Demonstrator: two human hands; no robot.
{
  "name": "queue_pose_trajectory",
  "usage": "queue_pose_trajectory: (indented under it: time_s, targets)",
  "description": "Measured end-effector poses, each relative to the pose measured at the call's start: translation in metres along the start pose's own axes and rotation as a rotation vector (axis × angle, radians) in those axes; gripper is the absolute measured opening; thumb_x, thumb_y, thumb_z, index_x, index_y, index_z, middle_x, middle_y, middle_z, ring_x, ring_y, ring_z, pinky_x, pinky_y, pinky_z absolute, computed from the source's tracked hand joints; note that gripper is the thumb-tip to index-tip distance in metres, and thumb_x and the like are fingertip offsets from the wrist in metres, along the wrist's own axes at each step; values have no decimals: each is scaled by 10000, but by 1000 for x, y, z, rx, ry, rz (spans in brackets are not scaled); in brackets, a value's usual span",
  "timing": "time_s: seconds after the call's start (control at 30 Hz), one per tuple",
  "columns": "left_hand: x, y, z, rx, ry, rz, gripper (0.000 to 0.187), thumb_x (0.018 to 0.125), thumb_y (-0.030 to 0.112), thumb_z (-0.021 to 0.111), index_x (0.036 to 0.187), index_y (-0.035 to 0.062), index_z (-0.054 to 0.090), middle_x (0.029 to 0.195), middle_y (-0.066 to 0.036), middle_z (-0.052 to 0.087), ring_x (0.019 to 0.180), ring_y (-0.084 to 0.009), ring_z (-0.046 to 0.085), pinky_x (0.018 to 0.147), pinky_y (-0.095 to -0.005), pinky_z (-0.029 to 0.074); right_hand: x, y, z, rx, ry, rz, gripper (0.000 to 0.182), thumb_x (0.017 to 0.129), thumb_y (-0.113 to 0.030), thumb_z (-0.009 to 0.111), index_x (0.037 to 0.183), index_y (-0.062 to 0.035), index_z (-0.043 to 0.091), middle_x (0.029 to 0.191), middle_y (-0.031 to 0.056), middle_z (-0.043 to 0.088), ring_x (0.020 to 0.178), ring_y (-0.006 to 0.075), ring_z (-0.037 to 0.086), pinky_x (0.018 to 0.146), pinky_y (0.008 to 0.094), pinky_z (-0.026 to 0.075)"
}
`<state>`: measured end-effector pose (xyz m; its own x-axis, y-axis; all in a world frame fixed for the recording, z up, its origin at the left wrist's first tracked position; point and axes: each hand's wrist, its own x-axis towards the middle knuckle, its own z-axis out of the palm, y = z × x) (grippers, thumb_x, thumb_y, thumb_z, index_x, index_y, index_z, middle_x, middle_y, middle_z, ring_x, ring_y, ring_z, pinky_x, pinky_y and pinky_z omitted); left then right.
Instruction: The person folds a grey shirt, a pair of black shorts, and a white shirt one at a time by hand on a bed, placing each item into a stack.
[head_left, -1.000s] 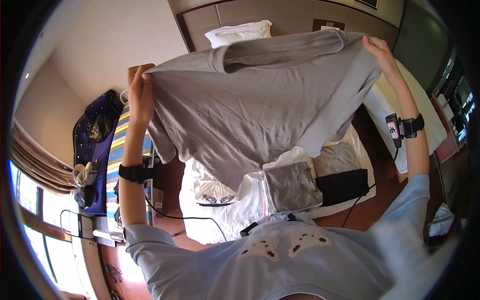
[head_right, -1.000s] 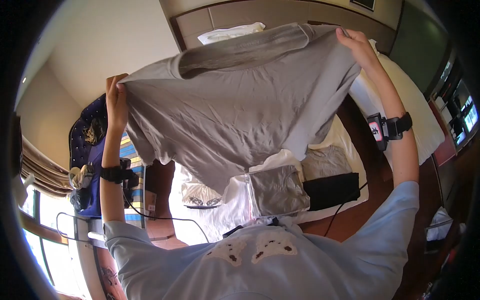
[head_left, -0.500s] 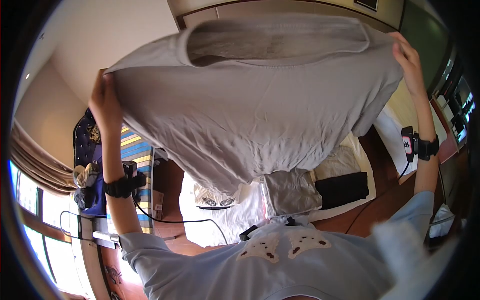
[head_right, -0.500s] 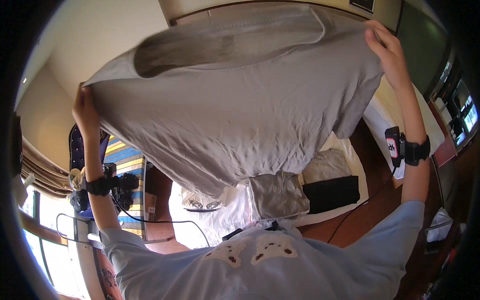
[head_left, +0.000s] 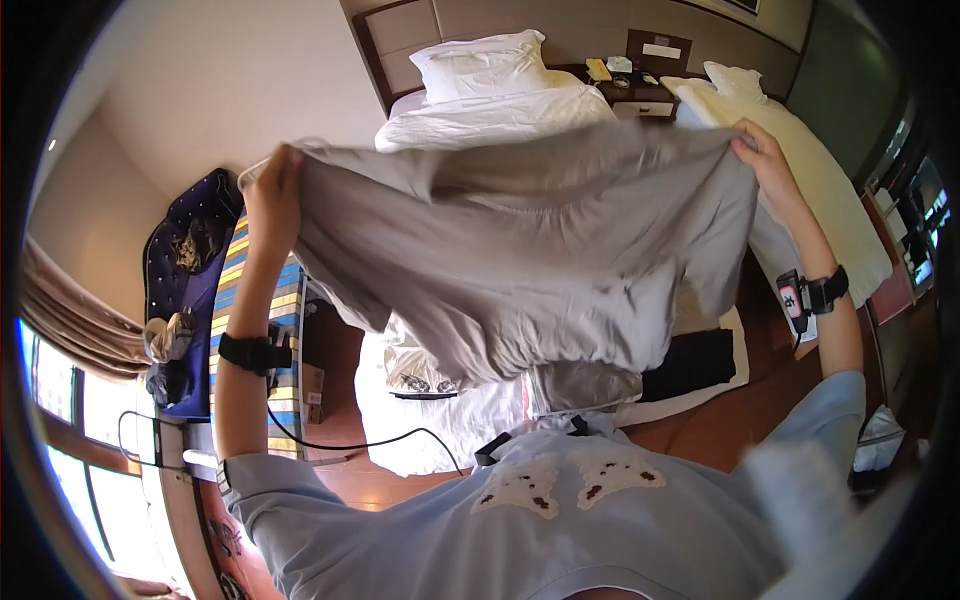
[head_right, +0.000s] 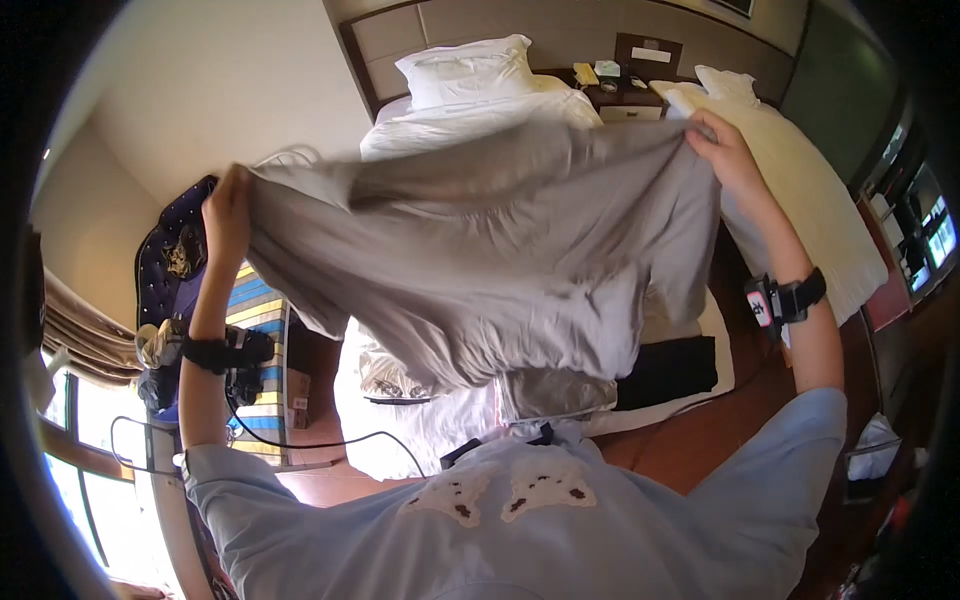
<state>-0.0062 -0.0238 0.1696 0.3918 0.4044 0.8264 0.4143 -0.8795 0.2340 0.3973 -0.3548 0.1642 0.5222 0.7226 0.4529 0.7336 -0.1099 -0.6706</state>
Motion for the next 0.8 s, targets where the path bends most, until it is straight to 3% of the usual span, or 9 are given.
queue_pose_trajectory:
  time_s: [0.1,0.2,0.23,0.33,0.47,0.57,0.67,0.77,0.8]
  targets:
    - [-13,-3,-10,-24,-202,-125,159,793,151,495,793,-8,506,600,-172,429,521,-117,408,517,-268,360,-3,-2,-7,-109,8,40,170,761,-187,550,826,-34,513,782,-8,494,806,76,432,724,203,333]
    - [-14,-13,-27,-193,-406,-84,154,778,139,516,799,-14,513,579,-125,426,559,-72,386,525,-250,357,-8,-37,-15,35,31,187,145,762,-172,542,812,-36,531,786,-12,513,798,73,442,734,205,330]
    - [-15,-15,-30,-264,-410,-124,164,783,134,518,819,-26,520,569,-44,440,589,-48,366,528,-222,343,-6,-41,-21,71,-52,155,161,763,-174,542,840,-33,547,787,-10,526,786,72,450,733,202,330]
    - [-11,-11,-50,-278,-429,-255,172,791,127,512,842,-37,523,599,14,463,600,-39,368,536,-196,338,-3,-39,-29,-44,-25,15,185,761,-186,547,865,-33,560,795,-9,533,789,71,453,724,199,334]
    - [-14,-17,-53,-373,-323,-208,139,797,84,484,864,-28,531,647,2,490,639,-41,405,599,-173,342,3,-20,-31,-44,89,32,230,792,-226,518,916,-32,536,801,-23,504,774,71,443,726,191,327]
    - [-17,-16,-48,-378,-170,-218,128,787,23,432,857,-26,528,673,-12,501,663,-51,417,622,-178,347,7,-11,-27,148,135,6,229,813,-228,492,935,-35,512,797,-25,478,760,70,433,720,189,325]
    - [-17,-5,-52,-315,-214,-239,160,768,-24,382,848,-23,520,695,-30,511,677,-62,426,633,-186,355,3,-25,-13,301,170,39,217,837,-227,456,935,-38,502,791,-26,465,761,63,424,715,187,328]
    - [-19,-16,-43,-288,-184,-236,180,759,-38,365,845,-7,521,679,-27,501,668,-72,428,634,-194,357,1,-18,-17,204,8,30,235,785,-201,523,957,-44,491,820,-8,504,791,75,453,730,215,345]
    - [-21,-24,-40,-305,-176,-239,184,757,-39,366,849,-4,522,676,-25,498,666,-73,429,634,-196,358,-2,-24,-13,-13,-14,-143,263,749,-188,549,963,-46,493,834,11,522,791,99,473,727,233,357]
